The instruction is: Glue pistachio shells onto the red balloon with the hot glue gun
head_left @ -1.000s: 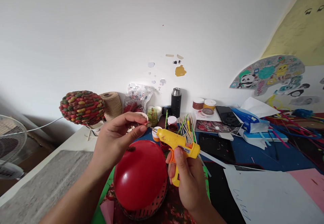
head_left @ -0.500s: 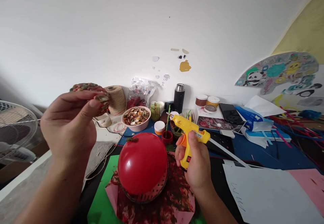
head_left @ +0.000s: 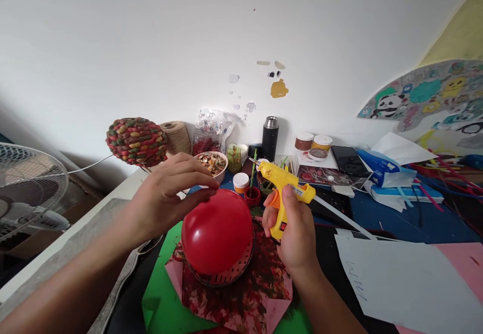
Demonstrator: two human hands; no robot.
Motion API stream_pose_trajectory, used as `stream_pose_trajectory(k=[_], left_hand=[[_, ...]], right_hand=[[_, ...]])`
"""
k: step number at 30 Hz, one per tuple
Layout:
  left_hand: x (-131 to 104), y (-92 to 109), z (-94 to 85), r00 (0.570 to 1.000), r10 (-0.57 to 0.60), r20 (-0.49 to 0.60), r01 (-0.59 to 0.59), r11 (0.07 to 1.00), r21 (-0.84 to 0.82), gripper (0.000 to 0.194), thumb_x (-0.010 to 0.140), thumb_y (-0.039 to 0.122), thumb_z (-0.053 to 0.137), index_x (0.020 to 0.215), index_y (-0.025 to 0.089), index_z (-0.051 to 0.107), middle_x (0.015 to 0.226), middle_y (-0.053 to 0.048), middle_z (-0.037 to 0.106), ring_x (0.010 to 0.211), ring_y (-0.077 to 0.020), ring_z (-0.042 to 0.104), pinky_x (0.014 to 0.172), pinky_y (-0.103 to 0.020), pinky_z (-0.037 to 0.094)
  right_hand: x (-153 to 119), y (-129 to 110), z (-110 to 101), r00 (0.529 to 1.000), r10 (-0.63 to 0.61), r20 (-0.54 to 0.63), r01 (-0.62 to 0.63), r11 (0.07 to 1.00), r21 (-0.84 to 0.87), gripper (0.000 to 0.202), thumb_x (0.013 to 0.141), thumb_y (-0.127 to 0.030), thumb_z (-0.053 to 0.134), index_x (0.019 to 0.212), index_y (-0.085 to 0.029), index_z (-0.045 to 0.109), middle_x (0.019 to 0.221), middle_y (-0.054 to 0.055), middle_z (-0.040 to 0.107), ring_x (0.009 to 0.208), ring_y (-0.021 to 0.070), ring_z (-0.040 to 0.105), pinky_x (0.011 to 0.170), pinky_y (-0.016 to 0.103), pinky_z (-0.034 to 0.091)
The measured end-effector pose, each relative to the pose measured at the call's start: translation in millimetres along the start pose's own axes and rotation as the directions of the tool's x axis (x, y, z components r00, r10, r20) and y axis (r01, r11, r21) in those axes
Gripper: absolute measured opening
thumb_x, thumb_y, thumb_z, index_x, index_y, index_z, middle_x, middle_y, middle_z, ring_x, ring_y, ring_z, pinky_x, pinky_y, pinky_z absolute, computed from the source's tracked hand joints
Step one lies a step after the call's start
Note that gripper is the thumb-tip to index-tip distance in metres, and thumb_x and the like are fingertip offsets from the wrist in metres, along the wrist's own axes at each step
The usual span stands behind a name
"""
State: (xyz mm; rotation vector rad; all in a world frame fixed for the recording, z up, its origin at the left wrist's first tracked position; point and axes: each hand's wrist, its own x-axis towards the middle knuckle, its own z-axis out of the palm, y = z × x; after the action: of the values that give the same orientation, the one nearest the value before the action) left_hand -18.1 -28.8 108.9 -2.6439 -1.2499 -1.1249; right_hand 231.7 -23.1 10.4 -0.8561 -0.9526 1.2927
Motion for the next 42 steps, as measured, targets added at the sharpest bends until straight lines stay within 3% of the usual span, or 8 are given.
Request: stream_pose_trajectory(k=[4,12,25,31,37,42], left_hand=[[0,-3,2.8,0.998,-0.034,0.043,0.035,0.999,-0.022,0.016,0.106,0.039,0.077,0.098,0.033,0.09,0.099,-0.007,0.089,0.095,-0.0288,0.079,0.094,-0.045,0.059],[-9,2,11.2,0.997,0.007,0.081,-0.011,0.999,0.052,0.013,0.105,0.023,0.076,0.098,0.03,0.085,0.096,-0.003,0.087,0.095,-0.0268,0.076,0.094,-0.042,0.055],[-21,1,19.0,0.996,0.037,0.08,-0.05,0.986,0.162,0.017,0.107,0.019,0.072,0.1,0.03,0.083,0.1,-0.004,0.087,0.104,-0.0283,0.073,0.099,-0.045,0.053],[-25,2,17.9,0.994,0.051,0.094,-0.071,0.972,0.223,0.013,0.109,0.019,0.072,0.104,0.028,0.08,0.105,-0.004,0.087,0.107,-0.029,0.071,0.099,-0.045,0.051],[-28,4,19.9,0.996,0.062,0.069,-0.077,0.966,0.247,0.014,0.108,0.016,0.072,0.105,0.027,0.08,0.104,-0.004,0.087,0.107,-0.0292,0.071,0.099,-0.044,0.051],[-23,8,14.2,0.997,0.075,-0.009,-0.073,0.987,0.142,0.014,0.105,0.012,0.078,0.104,0.025,0.08,0.099,-0.003,0.087,0.098,-0.0251,0.072,0.094,-0.04,0.055]], right_hand=[[-1,-3,0,1.0,-0.008,0.001,0.008,1.0,-0.008,0.068,0.101,-0.085,0.065,0.08,-0.021,0.072,0.048,-0.005,0.05,0.04,0.0143,0.051,0.045,0.027,0.043],[-1,-6,3,1.0,0.011,-0.003,-0.011,1.0,0.004,0.069,0.095,-0.088,0.07,0.08,-0.021,0.072,0.047,-0.006,0.05,0.039,0.0138,0.049,0.045,0.027,0.042],[-3,0,1,1.0,0.012,0.013,-0.012,1.0,-0.002,0.063,0.101,-0.081,0.069,0.082,-0.021,0.074,0.05,-0.005,0.051,0.042,0.0142,0.05,0.047,0.028,0.04],[-3,0,3,1.0,0.028,-0.011,-0.027,0.999,0.025,0.065,0.096,-0.083,0.075,0.082,-0.02,0.075,0.049,-0.005,0.052,0.041,0.0133,0.051,0.044,0.026,0.038],[-4,0,5,0.998,0.055,-0.018,-0.054,0.998,0.036,0.069,0.09,-0.087,0.079,0.079,-0.019,0.075,0.047,-0.003,0.055,0.038,0.0131,0.052,0.043,0.024,0.039],[-3,3,1,0.999,0.048,-0.016,-0.048,0.999,0.005,0.067,0.093,-0.085,0.077,0.081,-0.019,0.074,0.048,-0.004,0.054,0.04,0.0135,0.051,0.045,0.026,0.04]])
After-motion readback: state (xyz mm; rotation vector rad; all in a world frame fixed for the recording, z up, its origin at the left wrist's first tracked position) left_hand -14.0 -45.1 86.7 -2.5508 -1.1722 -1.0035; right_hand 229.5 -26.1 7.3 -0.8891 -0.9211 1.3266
